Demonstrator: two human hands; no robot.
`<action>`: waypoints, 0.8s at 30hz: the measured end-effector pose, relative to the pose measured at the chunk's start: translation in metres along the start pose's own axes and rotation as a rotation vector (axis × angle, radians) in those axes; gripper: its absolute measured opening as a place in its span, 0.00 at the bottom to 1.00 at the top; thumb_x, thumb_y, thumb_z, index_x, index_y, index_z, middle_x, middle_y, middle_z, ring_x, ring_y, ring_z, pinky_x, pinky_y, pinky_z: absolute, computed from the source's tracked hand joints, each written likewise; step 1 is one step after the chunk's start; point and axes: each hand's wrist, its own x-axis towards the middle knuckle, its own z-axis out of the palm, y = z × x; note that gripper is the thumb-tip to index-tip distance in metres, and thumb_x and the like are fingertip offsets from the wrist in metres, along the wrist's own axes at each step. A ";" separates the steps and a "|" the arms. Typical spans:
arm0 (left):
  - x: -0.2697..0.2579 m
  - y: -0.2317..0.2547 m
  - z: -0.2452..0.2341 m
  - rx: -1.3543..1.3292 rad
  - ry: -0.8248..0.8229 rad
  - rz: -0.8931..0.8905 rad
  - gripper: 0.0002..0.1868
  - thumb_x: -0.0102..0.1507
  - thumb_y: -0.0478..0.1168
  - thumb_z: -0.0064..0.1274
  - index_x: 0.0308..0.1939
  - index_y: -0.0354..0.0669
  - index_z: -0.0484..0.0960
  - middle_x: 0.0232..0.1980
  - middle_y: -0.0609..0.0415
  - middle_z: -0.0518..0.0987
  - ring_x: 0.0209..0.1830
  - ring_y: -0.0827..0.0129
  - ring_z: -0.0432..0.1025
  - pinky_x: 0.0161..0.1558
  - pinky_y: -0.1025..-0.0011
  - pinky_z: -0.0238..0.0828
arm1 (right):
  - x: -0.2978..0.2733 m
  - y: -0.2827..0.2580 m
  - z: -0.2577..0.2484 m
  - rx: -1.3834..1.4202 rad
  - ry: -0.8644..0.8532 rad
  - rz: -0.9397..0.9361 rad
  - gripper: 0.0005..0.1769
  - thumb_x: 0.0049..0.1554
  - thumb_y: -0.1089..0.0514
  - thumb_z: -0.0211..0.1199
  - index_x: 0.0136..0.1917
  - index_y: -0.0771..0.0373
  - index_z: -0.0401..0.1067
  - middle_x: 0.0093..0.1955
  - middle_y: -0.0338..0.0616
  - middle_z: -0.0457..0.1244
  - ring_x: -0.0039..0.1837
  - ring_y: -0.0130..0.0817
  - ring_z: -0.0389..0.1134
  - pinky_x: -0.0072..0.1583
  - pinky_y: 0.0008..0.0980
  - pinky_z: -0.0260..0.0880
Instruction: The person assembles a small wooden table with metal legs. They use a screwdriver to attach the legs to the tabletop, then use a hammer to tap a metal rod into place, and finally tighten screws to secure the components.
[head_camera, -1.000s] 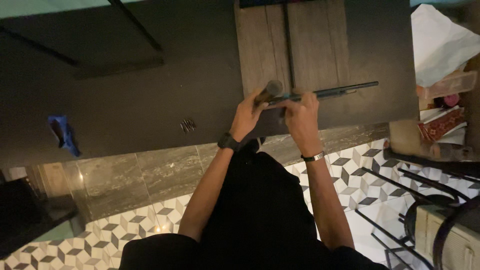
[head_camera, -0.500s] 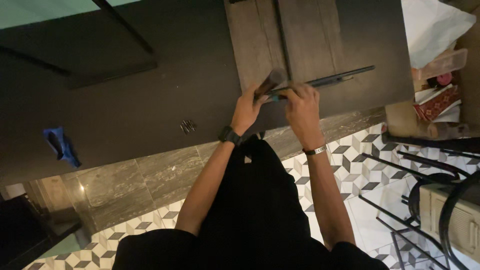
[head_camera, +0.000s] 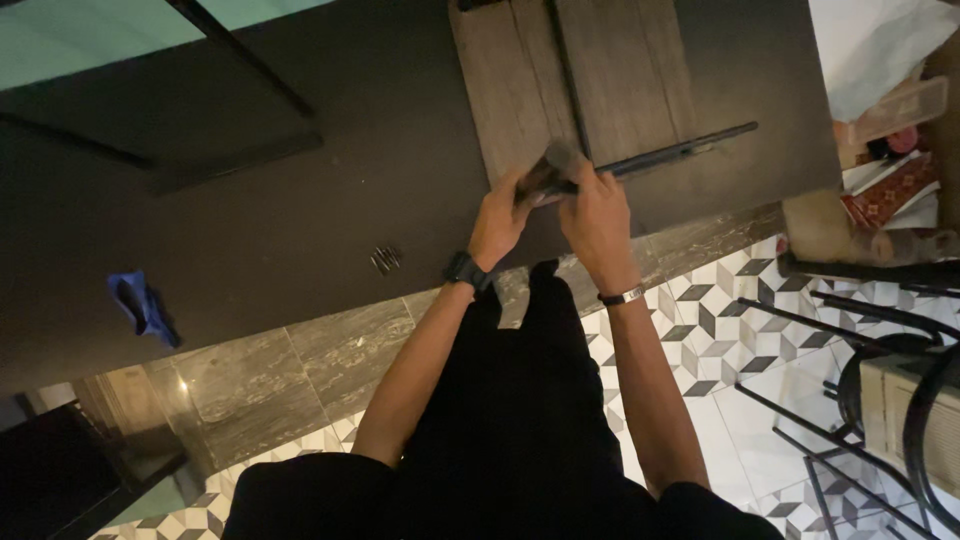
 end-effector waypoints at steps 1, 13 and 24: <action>0.000 -0.001 -0.001 -0.013 -0.005 0.009 0.19 0.69 0.39 0.54 0.62 0.37 0.72 0.52 0.36 0.81 0.49 0.47 0.80 0.46 0.59 0.76 | 0.001 0.002 0.001 -0.018 0.011 -0.037 0.22 0.53 0.67 0.63 0.62 0.63 0.70 0.56 0.49 0.65 0.59 0.56 0.65 0.59 0.52 0.66; 0.003 0.002 -0.003 0.028 -0.018 -0.054 0.19 0.70 0.41 0.55 0.62 0.39 0.73 0.50 0.41 0.82 0.45 0.51 0.81 0.45 0.60 0.77 | 0.000 0.004 -0.019 0.080 -0.108 0.136 0.12 0.58 0.65 0.62 0.53 0.54 0.77 0.48 0.51 0.62 0.49 0.52 0.67 0.51 0.49 0.68; -0.001 -0.008 0.003 0.017 -0.006 -0.086 0.16 0.70 0.42 0.54 0.58 0.39 0.75 0.48 0.41 0.84 0.48 0.49 0.81 0.45 0.58 0.76 | 0.010 0.003 -0.035 -0.082 -0.084 -0.140 0.17 0.50 0.69 0.62 0.54 0.60 0.75 0.50 0.49 0.64 0.56 0.54 0.65 0.58 0.50 0.64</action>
